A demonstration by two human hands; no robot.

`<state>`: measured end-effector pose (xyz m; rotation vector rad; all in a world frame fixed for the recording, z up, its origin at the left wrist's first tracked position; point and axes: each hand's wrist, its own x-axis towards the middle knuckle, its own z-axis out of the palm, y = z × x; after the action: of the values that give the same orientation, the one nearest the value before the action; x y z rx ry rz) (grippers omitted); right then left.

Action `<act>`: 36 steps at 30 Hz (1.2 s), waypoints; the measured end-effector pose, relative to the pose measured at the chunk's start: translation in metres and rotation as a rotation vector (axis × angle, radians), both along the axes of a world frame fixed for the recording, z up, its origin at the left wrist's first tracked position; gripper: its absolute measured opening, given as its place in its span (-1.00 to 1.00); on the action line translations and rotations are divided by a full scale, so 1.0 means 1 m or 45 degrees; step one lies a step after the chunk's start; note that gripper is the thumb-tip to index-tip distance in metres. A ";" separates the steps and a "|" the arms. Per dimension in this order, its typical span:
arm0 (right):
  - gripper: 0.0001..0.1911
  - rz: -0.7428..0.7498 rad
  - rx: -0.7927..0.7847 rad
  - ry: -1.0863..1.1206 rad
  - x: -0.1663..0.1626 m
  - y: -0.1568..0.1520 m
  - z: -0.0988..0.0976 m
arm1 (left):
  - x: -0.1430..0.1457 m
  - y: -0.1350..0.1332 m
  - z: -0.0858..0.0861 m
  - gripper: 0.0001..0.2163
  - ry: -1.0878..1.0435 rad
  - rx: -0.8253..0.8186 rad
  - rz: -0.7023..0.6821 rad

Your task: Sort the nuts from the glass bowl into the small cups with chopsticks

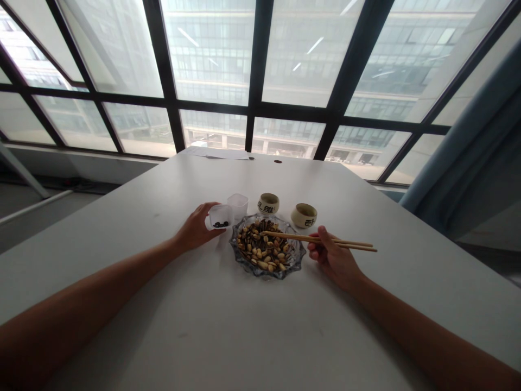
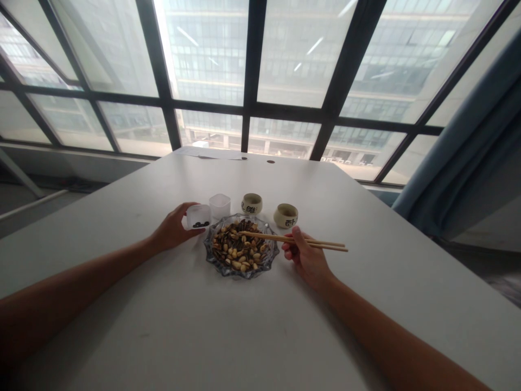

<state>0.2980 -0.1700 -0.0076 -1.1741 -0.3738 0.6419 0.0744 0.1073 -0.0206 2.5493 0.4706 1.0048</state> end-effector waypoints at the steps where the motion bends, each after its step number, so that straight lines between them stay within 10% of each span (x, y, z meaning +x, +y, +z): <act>1: -0.45 0.003 0.002 -0.003 0.000 0.000 0.000 | 0.000 0.000 0.000 -0.43 0.003 -0.003 0.001; 11: -0.49 -0.044 0.035 -0.158 0.000 0.000 -0.003 | 0.001 0.002 -0.002 -0.41 0.006 -0.037 -0.013; 23: -0.74 -0.098 -0.051 -1.355 -0.022 -0.019 0.007 | 0.001 0.002 -0.003 -0.41 0.017 -0.043 0.005; 36: -0.65 -0.077 -0.015 -1.593 -0.025 -0.026 0.010 | 0.002 0.003 -0.003 -0.41 0.011 -0.066 -0.007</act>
<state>0.2734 -0.1958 0.0024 -1.4830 -1.3686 -0.2339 0.0761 0.1101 -0.0240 2.5089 0.4856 0.9674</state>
